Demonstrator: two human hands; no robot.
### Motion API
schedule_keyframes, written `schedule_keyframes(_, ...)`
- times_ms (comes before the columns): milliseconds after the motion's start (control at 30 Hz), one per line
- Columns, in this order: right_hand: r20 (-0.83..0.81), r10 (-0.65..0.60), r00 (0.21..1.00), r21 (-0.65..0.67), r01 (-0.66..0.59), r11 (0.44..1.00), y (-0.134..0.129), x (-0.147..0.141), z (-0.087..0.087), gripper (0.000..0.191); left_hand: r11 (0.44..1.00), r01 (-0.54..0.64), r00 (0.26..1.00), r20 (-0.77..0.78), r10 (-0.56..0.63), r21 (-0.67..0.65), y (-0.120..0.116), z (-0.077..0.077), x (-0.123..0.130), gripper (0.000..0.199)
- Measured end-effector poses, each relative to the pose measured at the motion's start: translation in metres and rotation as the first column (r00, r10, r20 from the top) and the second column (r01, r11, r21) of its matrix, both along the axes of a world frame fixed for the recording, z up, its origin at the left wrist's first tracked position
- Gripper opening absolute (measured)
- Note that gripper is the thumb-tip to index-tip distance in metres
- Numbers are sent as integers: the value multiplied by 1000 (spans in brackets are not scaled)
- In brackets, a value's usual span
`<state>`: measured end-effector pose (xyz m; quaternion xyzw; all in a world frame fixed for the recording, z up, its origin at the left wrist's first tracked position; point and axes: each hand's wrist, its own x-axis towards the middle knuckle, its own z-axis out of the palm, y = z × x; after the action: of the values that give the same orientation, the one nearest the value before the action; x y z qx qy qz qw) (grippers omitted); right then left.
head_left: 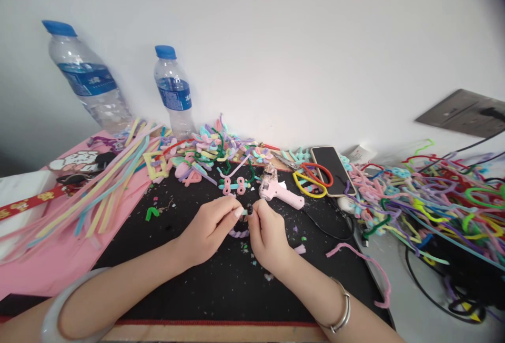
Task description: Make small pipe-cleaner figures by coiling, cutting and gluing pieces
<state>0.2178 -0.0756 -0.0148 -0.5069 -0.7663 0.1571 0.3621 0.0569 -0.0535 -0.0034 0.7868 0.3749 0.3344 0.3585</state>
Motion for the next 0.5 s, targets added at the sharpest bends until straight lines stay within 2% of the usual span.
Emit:
schedule_keyframes(333, -2, 3, 1000, -16, -3, 1000, 1, 1, -3, 17, 999, 6, 999, -50, -4, 45, 0, -4, 0, 21)
schedule_keyframes(500, 42, 4, 999, 42, -5, 999, 2, 1, -3, 18, 994, 31, 997, -74, -23, 105, -1, -7, -1, 19)
